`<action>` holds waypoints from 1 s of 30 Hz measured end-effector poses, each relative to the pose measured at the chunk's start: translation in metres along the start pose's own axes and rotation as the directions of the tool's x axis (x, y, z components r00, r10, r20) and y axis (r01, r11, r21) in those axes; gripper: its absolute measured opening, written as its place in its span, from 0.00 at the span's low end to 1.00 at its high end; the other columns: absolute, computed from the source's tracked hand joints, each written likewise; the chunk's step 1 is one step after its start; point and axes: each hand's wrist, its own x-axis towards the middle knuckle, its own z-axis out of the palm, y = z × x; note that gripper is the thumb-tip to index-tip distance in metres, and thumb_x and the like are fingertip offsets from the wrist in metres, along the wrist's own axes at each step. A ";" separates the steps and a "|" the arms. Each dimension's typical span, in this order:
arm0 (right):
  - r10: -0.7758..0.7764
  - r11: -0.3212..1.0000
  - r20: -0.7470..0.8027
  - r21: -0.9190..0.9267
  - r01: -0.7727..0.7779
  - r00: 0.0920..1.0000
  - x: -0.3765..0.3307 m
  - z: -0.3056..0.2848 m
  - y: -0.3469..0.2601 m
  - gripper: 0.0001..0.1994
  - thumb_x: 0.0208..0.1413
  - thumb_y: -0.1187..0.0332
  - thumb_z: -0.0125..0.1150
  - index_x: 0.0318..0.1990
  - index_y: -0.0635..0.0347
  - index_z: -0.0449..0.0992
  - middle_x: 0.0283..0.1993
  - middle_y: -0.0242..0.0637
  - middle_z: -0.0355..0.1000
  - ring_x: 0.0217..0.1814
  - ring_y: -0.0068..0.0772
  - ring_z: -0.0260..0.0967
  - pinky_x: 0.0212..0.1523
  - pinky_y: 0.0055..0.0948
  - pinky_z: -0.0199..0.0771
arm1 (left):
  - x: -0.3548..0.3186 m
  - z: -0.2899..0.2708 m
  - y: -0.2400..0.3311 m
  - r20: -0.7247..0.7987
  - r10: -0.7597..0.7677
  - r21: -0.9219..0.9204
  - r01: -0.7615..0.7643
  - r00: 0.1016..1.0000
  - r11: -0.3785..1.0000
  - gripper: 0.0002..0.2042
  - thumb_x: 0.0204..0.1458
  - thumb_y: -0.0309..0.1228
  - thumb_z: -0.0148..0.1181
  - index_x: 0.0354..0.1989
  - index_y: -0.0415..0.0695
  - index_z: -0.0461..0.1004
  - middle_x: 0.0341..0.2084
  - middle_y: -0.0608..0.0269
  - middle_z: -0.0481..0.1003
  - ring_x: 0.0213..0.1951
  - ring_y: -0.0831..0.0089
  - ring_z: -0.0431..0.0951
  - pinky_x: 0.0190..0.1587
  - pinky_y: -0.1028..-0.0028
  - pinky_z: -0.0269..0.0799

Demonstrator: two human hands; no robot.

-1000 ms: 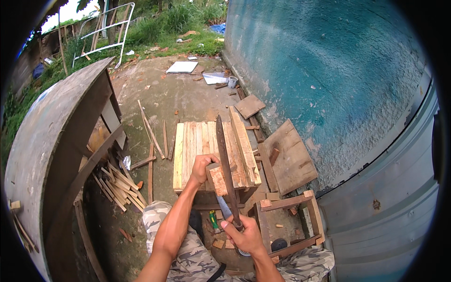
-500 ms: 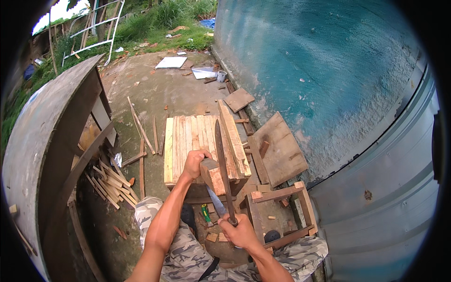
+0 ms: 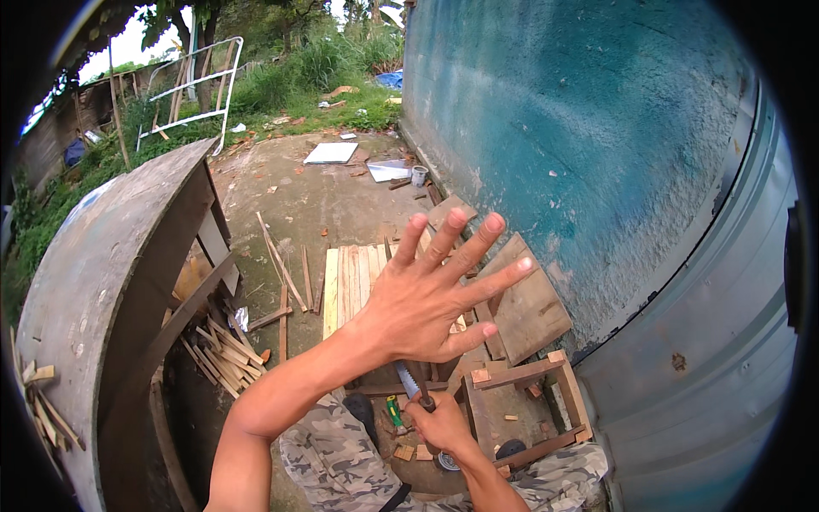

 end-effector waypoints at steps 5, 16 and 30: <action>0.018 0.999 0.046 0.034 -0.019 0.999 -0.001 -0.004 0.004 0.15 0.59 0.63 0.63 0.26 0.66 0.75 0.16 0.31 0.67 0.18 0.24 0.64 0.23 0.34 0.63 | 0.010 0.017 -0.010 0.252 0.064 -0.026 -0.060 0.966 0.998 0.33 0.65 0.61 0.37 0.77 0.67 0.50 0.78 0.56 0.37 0.78 0.49 0.27 0.76 0.46 0.18; -0.088 0.980 0.059 -0.175 0.097 0.994 0.017 0.021 0.023 0.18 0.58 0.56 0.64 0.32 0.67 0.79 0.23 0.44 0.75 0.27 0.42 0.73 0.32 0.41 0.70 | -0.044 0.008 -0.069 -0.296 -0.505 -0.431 0.358 0.811 0.828 0.34 0.64 0.47 0.50 0.74 0.42 0.54 0.77 0.48 0.45 0.78 0.52 0.41 0.75 0.50 0.30; -0.207 0.945 0.070 -0.245 0.218 0.976 -0.009 0.033 0.065 0.24 0.53 0.47 0.72 0.29 0.64 0.78 0.15 0.37 0.66 0.17 0.28 0.62 0.23 0.33 0.65 | -0.230 0.141 -0.042 0.946 -0.310 -0.294 0.149 -0.095 -0.944 0.37 0.57 0.62 0.54 0.53 0.34 0.75 0.38 0.47 0.78 0.39 0.57 0.80 0.40 0.60 0.80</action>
